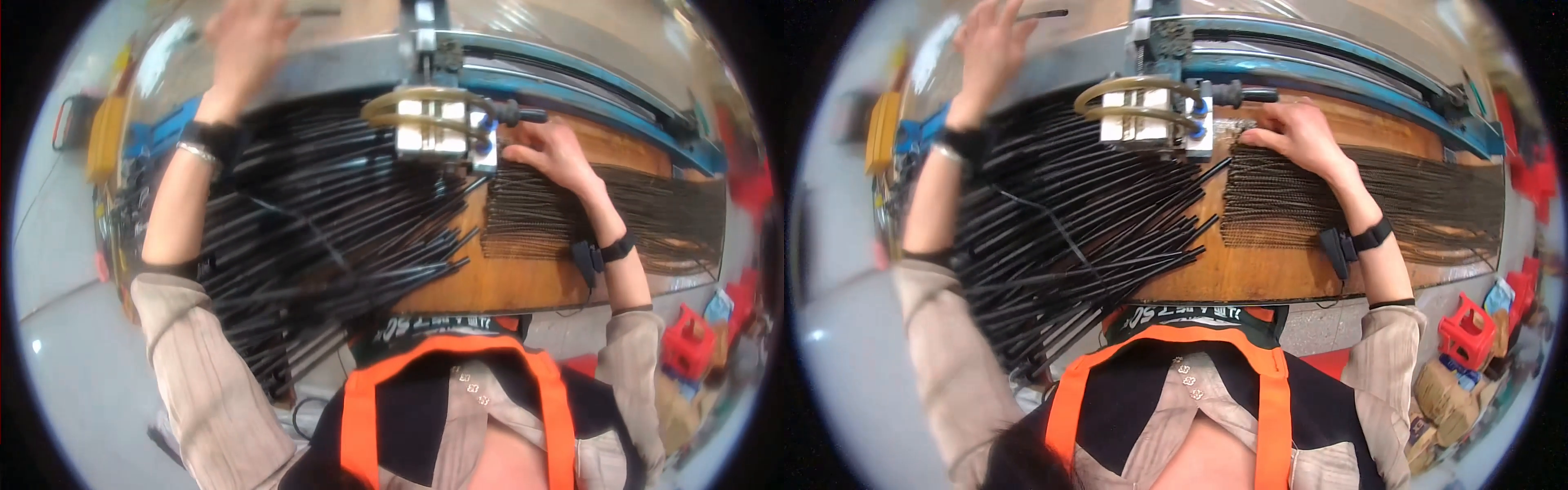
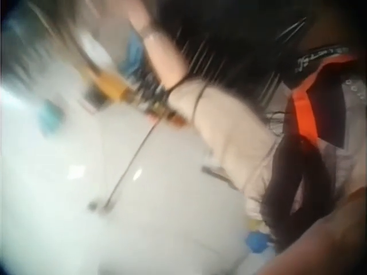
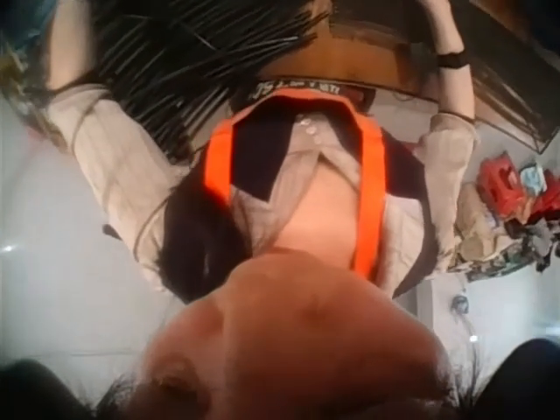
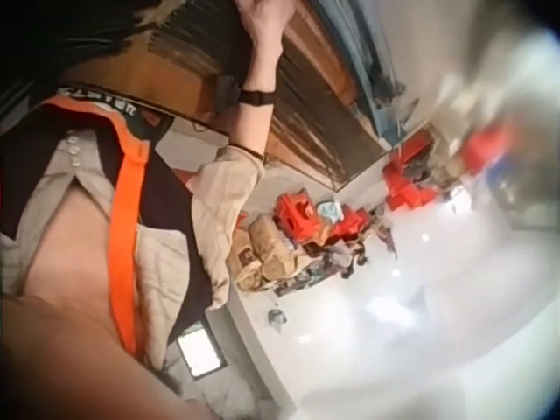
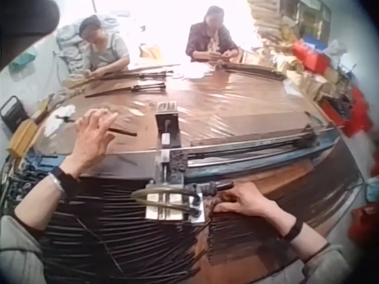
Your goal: Arranging and feeding thin black rods into a processing machine on a workbench.
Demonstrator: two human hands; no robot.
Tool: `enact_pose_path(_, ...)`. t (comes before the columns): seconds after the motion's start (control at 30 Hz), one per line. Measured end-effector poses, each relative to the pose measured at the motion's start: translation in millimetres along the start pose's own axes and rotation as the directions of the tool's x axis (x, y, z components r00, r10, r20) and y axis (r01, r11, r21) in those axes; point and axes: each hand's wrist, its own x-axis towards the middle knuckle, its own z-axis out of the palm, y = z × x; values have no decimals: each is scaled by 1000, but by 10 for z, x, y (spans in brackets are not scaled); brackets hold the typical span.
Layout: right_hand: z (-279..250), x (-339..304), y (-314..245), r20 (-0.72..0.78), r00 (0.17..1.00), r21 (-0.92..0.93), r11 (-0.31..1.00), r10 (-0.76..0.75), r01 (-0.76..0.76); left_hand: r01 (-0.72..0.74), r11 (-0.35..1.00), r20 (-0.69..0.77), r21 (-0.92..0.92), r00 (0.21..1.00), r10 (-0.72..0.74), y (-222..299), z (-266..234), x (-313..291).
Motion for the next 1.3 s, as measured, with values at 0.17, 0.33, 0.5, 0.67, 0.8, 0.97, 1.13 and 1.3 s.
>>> enact_pose_path(0.17, 163, -136, 74, -345, 918, 18, 976, -197, 216, 262, 912, 615, -317, 788, -13, 843, -1218, -233)
enact_pose_path(0.33, -9, -274, -350, -318, 907, 3, 957, -274, 290, 381, 835, 774, -396, 628, 81, 1683, -2041, -884)
enact_pose_path(0.5, -24, -372, -519, -233, 942, 98, 958, -240, 269, 538, 746, 667, -392, 725, -172, 1771, -1812, -1185)
enact_pose_path(0.67, 133, -612, -695, -101, 928, 299, 879, -359, 372, 525, 711, 686, -468, 723, -82, 1867, -1731, -867)
enact_pose_path(0.8, 316, -759, -672, -167, 937, 370, 861, -307, 349, 503, 697, 669, -511, 742, -44, 1985, -1679, -680)
enact_pose_path(0.97, 365, -924, -637, -292, 942, 448, 847, -165, 287, 467, 696, 690, -546, 721, 57, 1925, -1593, -458)
enact_pose_path(1.13, 323, -988, -548, -286, 807, -73, 851, -517, 519, 399, 738, 731, -544, 657, 184, 1907, -1631, 8)
enact_pose_path(1.3, 324, -875, -392, -608, 445, -262, 695, -658, 670, 265, 772, 665, -578, 701, 258, 1981, -1585, 412)
